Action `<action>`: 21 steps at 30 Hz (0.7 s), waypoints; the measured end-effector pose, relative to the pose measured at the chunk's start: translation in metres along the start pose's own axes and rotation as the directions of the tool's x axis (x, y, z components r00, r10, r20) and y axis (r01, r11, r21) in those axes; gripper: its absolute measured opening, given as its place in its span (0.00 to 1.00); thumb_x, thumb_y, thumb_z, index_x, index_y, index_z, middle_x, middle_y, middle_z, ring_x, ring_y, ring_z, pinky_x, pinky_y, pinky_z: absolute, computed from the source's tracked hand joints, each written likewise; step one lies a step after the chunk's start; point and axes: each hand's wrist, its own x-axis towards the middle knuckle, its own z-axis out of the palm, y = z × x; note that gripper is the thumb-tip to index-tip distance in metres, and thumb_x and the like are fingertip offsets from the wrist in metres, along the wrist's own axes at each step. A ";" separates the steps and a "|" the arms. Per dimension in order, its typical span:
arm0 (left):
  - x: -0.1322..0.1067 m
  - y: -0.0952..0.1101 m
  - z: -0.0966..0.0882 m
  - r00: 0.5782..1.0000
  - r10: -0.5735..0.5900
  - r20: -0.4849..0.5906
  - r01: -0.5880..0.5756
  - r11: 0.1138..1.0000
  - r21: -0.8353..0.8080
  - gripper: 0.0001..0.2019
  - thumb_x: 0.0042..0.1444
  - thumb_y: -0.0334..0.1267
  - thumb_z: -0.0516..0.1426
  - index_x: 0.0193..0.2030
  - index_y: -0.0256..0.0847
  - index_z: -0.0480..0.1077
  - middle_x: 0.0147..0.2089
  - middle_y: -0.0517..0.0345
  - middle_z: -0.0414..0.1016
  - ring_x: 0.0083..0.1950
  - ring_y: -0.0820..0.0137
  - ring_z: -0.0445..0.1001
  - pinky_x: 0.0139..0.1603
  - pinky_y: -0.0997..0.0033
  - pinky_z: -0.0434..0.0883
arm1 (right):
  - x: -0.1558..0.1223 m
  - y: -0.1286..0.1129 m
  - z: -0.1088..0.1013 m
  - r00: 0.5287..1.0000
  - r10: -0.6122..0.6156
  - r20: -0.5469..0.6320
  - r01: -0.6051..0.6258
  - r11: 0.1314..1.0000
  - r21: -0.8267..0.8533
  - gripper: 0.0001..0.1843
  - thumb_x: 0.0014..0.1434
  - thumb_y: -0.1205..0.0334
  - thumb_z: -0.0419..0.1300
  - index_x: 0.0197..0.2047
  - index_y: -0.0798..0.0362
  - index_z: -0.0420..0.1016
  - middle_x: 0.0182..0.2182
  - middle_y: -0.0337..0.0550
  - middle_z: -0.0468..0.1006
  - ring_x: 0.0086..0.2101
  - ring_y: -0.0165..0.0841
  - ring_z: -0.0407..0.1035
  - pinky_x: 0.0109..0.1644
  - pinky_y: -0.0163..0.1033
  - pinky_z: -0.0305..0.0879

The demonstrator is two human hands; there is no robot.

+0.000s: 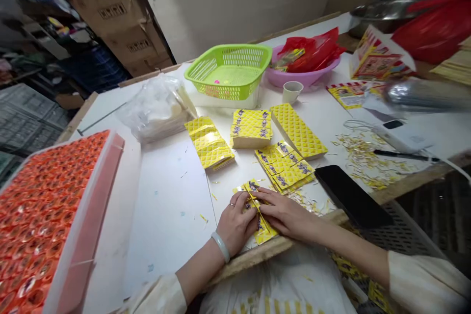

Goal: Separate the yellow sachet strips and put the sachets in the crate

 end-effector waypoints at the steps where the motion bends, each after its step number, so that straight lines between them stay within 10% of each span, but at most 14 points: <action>1: 0.001 0.000 0.001 1.000 0.005 -0.001 -0.005 1.000 0.001 0.04 0.58 0.32 0.55 0.38 0.39 0.71 0.54 0.45 0.61 0.58 0.57 0.61 0.55 0.54 0.70 | 0.000 0.000 0.002 1.000 -0.004 -0.014 0.004 1.000 0.001 0.16 0.60 0.72 0.51 0.49 0.53 0.71 0.59 0.51 0.64 0.61 0.38 0.54 0.63 0.50 0.55; 7: 0.007 0.002 -0.015 0.999 0.036 -0.001 -0.036 0.999 -0.027 0.08 0.57 0.29 0.55 0.42 0.42 0.72 0.50 0.48 0.63 0.53 0.61 0.65 0.53 0.55 0.71 | 0.006 -0.011 -0.005 0.996 -0.020 -0.085 0.017 0.999 -0.037 0.15 0.57 0.72 0.54 0.46 0.53 0.74 0.51 0.49 0.72 0.53 0.37 0.64 0.57 0.47 0.62; 13: 0.024 0.061 -0.093 0.937 0.089 -0.337 -0.114 0.992 -0.054 0.27 0.53 0.35 0.61 0.59 0.41 0.58 0.62 0.42 0.54 0.65 0.53 0.53 0.63 0.45 0.58 | -0.046 -0.063 -0.076 0.903 -0.028 -0.429 -0.029 0.991 -0.127 0.11 0.61 0.68 0.53 0.45 0.53 0.72 0.57 0.51 0.66 0.60 0.40 0.54 0.63 0.53 0.52; 17: 0.023 0.081 -0.122 0.890 0.145 -0.432 -0.157 0.988 0.008 0.30 0.51 0.33 0.61 0.61 0.45 0.56 0.64 0.45 0.52 0.65 0.52 0.54 0.63 0.46 0.59 | -0.143 -0.067 -0.089 0.545 0.245 -0.802 -0.352 0.935 0.046 0.09 0.59 0.66 0.55 0.43 0.49 0.72 0.56 0.46 0.67 0.57 0.37 0.61 0.60 0.48 0.58; 21: 0.015 0.036 -0.104 0.914 0.063 -0.400 -0.016 0.992 0.121 0.25 0.54 0.38 0.59 0.59 0.42 0.60 0.63 0.43 0.56 0.64 0.53 0.57 0.62 0.49 0.60 | -0.264 -0.022 -0.011 0.121 0.583 -0.803 -0.720 0.609 0.334 0.11 0.55 0.54 0.55 0.36 0.51 0.73 0.52 0.48 0.72 0.53 0.39 0.65 0.59 0.48 0.59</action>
